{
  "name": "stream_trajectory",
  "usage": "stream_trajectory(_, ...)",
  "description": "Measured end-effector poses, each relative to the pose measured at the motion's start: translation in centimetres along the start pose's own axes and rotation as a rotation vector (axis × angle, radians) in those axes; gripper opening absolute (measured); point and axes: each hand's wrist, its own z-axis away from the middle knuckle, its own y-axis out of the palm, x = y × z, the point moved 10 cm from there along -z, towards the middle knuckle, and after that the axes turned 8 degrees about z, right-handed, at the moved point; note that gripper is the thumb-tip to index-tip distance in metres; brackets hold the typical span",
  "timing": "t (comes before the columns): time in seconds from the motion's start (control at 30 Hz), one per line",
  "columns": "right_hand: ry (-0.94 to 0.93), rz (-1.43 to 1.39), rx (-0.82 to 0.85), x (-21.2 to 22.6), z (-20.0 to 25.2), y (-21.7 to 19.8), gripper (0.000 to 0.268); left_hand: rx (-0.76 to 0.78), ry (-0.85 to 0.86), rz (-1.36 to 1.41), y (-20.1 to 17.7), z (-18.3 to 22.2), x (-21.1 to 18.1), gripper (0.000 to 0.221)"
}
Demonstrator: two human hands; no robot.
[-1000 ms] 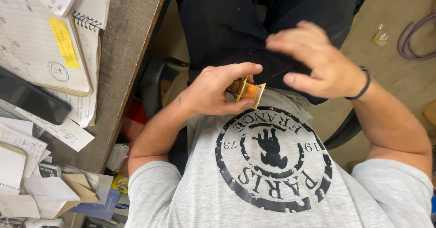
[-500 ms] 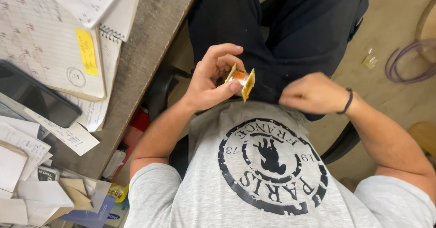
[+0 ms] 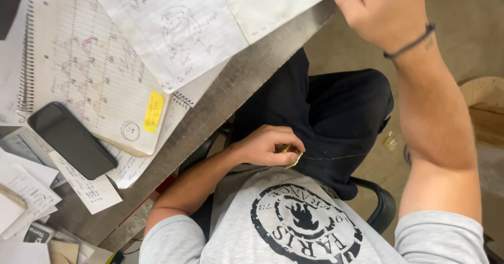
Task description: Winding copper wire onto a small spool while referring to technical diagrams
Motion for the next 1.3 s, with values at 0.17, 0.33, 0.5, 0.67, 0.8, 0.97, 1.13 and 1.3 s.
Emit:
stream_trajectory(0.17, 0.023, -0.105, -0.033, 0.9, -6.6, -0.6, 0.006, -0.049, -0.002, 0.034, -1.2, 0.4, -0.1, 0.021)
stream_trajectory(0.33, 0.072, -0.212, -0.020, 1.1, -10.1, -0.1, 0.020, -0.076, -0.035, 0.046, -1.4, 1.9, 1.0, 0.023)
stream_trajectory(0.5, 0.143, -0.292, 0.006, 0.2, -10.7, 0.0, 0.041, -0.041, -0.084, -0.037, -1.2, 2.5, 0.4, 0.026)
stream_trajectory(0.67, 0.216, -0.945, -0.026, -1.3, -7.3, 2.3, 0.017, -0.049, -0.119, -0.095, -1.5, 2.6, 0.3, 0.027)
stream_trajectory(0.8, 0.181, -0.970, -0.040, -1.7, -6.1, 3.5, 0.014, -0.021, -0.208, -0.092, -1.0, 2.1, 1.1, 0.029)
stream_trajectory(0.97, -0.051, -0.734, 0.035, 1.5, -6.8, 2.7, 0.018, 0.017, -0.262, -0.124, -0.1, 1.7, 2.4, 0.028)
stream_trajectory(1.13, -0.144, -0.683, -0.024, 1.4, -7.4, 3.9, 0.016, -0.001, -0.268, -0.138, -0.2, 1.6, 3.0, 0.031)
stream_trajectory(1.3, -0.024, -0.681, -0.056, -0.3, -7.6, 5.8, 0.032, -0.017, -0.266, -0.147, -0.4, 1.4, 3.3, 0.029)
